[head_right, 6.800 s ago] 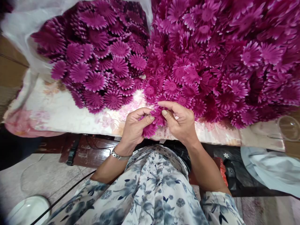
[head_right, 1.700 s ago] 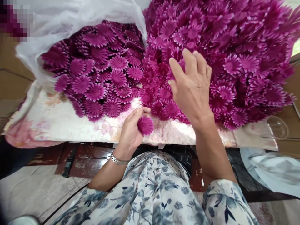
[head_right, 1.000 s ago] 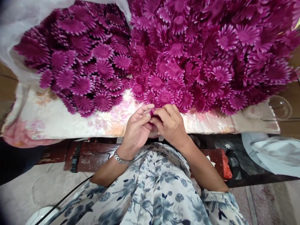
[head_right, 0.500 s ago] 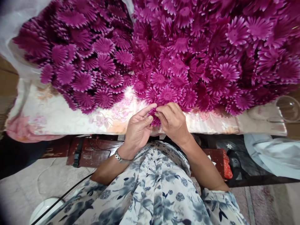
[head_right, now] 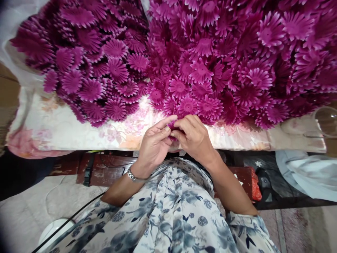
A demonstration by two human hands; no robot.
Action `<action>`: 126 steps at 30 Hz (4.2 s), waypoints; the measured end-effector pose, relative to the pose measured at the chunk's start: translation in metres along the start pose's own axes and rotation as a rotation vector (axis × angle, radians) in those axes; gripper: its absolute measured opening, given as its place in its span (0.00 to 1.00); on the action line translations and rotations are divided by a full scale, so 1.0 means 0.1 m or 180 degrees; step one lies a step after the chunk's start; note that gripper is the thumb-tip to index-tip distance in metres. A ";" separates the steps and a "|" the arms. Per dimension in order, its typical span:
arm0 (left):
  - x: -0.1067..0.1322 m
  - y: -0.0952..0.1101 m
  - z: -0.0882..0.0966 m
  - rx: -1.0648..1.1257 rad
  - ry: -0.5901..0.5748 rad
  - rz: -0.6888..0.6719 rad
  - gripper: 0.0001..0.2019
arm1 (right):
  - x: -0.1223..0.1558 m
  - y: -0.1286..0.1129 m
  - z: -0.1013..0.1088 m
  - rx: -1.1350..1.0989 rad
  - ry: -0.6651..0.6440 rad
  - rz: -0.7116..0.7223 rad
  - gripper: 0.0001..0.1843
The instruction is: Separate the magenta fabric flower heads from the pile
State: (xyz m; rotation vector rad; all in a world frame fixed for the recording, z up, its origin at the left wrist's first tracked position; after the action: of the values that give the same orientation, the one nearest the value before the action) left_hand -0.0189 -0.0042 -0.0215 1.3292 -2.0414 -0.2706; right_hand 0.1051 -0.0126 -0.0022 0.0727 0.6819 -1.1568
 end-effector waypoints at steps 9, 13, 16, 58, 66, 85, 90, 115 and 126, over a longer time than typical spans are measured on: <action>0.02 0.02 -0.04 -0.0043 0.0113 -0.0071 0.15 | 0.01 0.03 -0.09 0.0038 0.0191 -0.0250 0.04; 0.01 0.01 -0.02 0.0027 0.0166 -0.0071 0.15 | 0.02 -0.03 -0.10 0.0244 0.0337 -0.0207 0.05; 0.02 -0.02 -0.01 0.0078 0.0127 -0.0064 0.14 | 0.03 -0.03 -0.08 0.0293 0.0444 -0.0215 0.04; 0.01 0.02 0.05 0.0026 0.0266 -0.0295 0.13 | -0.10 0.20 0.14 0.0706 0.0389 -0.0100 0.11; 0.04 0.00 0.01 -0.0007 0.0172 -0.0102 0.14 | 0.04 0.01 -0.10 0.0471 0.0151 0.0268 0.04; 0.01 0.01 0.00 0.0065 0.0300 -0.0165 0.12 | -0.01 0.04 0.03 0.0413 0.0135 0.0118 0.06; 0.03 0.00 0.01 -0.0031 0.0252 -0.0113 0.11 | 0.04 0.01 -0.08 0.0371 0.0071 0.0110 0.05; 0.02 0.02 0.01 -0.0029 0.0293 -0.0473 0.07 | 0.08 -0.02 -0.02 0.0421 0.0651 0.0091 0.05; 0.01 0.09 0.04 0.0167 0.0672 -0.0853 0.06 | 0.11 0.03 0.02 0.0437 0.1031 -0.0282 0.06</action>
State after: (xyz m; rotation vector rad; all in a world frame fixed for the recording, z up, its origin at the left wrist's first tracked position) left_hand -0.0280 -0.0017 -0.0195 1.5944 -1.7073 -0.1866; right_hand 0.1116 -0.0210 -0.0070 0.3552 0.8970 -1.2902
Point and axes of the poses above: each hand's wrist, its own x-axis away from the middle knuckle, its own z-axis out of the back of the hand, y = z × x, the point moved 2 cm from there along -x, towards the middle knuckle, and after that the axes turned 14 degrees about x, right-handed, at the moved point
